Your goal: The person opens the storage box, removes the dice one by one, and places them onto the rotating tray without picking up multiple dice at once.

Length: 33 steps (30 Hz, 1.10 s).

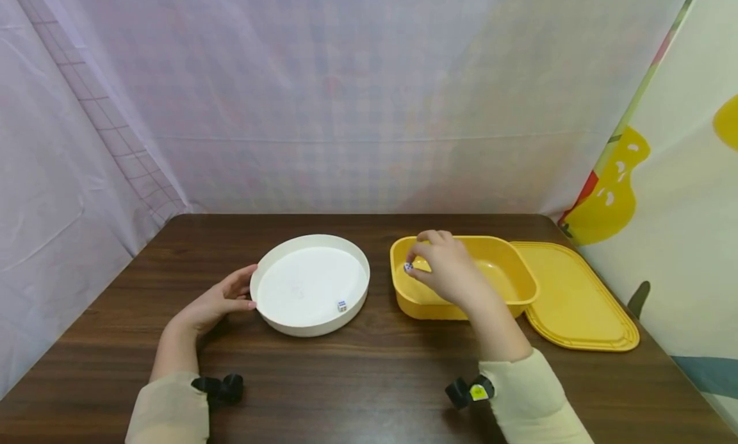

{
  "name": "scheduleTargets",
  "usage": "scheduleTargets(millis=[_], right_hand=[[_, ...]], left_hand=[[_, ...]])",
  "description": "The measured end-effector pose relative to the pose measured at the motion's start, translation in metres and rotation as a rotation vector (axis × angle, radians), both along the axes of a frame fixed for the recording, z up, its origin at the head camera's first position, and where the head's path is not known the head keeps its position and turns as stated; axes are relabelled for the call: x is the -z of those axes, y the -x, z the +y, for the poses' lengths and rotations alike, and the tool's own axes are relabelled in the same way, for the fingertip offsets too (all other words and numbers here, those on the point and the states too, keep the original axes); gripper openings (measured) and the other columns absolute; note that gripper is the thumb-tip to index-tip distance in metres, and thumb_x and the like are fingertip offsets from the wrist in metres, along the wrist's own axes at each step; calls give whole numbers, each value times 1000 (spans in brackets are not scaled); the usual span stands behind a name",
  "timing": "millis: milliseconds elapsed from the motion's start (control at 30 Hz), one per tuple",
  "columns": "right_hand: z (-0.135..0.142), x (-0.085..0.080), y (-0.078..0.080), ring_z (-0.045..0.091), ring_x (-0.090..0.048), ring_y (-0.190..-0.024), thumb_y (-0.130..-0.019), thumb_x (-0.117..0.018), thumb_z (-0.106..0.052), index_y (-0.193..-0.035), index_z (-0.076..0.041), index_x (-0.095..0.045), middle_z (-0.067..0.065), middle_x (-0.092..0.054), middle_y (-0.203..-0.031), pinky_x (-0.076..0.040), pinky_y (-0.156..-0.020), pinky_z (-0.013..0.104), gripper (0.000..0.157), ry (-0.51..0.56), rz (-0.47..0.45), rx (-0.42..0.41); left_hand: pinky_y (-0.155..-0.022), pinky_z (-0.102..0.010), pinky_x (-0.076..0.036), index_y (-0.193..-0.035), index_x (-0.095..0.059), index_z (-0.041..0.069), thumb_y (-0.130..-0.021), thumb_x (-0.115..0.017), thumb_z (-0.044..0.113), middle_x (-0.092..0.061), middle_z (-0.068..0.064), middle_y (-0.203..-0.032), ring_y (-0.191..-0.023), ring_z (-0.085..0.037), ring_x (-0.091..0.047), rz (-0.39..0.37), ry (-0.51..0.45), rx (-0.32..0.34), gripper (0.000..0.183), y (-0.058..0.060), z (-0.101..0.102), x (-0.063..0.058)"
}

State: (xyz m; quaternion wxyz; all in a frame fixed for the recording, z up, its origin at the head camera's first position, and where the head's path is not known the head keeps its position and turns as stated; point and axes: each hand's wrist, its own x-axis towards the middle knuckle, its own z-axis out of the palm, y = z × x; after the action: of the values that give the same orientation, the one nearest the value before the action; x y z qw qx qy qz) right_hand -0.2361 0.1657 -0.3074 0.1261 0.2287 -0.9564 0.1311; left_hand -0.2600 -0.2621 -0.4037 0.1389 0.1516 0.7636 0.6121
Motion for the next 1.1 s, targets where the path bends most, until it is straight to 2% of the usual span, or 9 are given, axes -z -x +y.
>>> scheduleTargets(millis=[567,1100], right_hand=[[-38,14,-7,36,-46,-117,-85,-75,-26,-86,-19,-69,14,-56,-124,-35,-94,56,10,-12,77,-105],[-62,33,-4,34,-48,-114,-83,-77,-22,-87,-18,-69,14,-58,-121,-35,-96,52,10,-2,131,-183]], left_hand=[[-108,-57,-9,-151,-15,-1,-87,-67,4,-14,-24,-155,-138,-44,-17,8,-6,7,82,-1,0,-1],[-108,-57,-9,-151,-15,0,-87,-68,5,-14,-24,-155,-138,-44,-18,5,1,4,83,-2,0,-2]])
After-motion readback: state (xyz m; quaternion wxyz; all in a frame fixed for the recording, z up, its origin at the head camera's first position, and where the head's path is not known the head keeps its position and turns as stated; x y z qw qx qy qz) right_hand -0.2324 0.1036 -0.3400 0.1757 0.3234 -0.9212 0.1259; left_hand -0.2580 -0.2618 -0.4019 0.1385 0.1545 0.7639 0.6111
